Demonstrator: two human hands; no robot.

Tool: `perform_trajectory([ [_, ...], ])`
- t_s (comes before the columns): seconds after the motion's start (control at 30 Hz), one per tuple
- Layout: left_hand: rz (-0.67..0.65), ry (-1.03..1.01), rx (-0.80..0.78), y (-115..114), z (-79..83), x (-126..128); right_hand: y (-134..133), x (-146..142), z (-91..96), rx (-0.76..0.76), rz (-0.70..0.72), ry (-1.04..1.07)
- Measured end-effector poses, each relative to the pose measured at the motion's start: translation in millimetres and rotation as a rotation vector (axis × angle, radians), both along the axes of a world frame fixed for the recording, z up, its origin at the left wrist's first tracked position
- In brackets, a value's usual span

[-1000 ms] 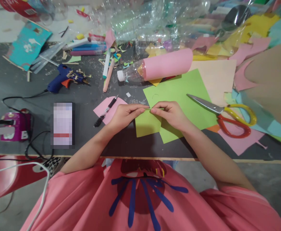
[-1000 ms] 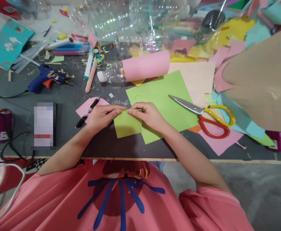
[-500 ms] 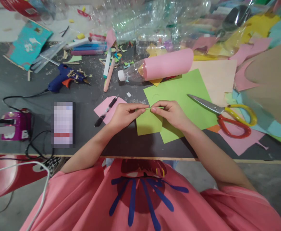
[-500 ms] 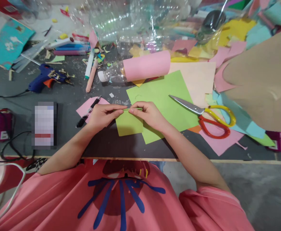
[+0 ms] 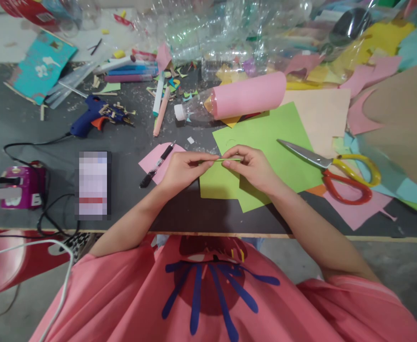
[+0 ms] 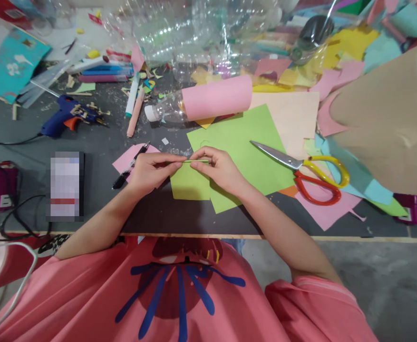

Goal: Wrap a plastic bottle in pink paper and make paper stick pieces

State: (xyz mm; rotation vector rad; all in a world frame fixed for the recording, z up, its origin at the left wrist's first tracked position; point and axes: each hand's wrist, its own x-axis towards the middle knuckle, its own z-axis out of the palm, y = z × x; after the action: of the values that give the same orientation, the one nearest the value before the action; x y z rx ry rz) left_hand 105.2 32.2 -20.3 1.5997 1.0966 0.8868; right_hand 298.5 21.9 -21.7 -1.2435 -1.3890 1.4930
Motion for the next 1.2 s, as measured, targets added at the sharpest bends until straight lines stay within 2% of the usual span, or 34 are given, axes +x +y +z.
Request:
perform_trajectory([
  [0.17, 0.003, -0.028, -0.004, -1.2, 0.1, -0.2, -1.8, 0.4, -1.2, -0.062, -0.002, 0.009],
  [0.5, -0.01, 0.035, -0.007, 0.7, -0.9, -1.0, -1.4, 0.3, -0.2, -0.018, -0.001, 0.004],
  [0.73, -0.042, 0.003, -0.126, 1.7, -2.1, -0.4, -2.5, 0.1, -0.2, 0.053, -0.014, -0.026],
  [0.9, -0.047, -0.013, -0.112, 2.0, -0.3, 1.0, -1.4, 0.2, -0.2, 0.08, 0.0, -0.028],
  [1.2, -0.004, 0.008, -0.003, 1.1, -3.6, 0.8, -0.9, -0.6, 1.1, 0.005, -0.015, 0.023],
])
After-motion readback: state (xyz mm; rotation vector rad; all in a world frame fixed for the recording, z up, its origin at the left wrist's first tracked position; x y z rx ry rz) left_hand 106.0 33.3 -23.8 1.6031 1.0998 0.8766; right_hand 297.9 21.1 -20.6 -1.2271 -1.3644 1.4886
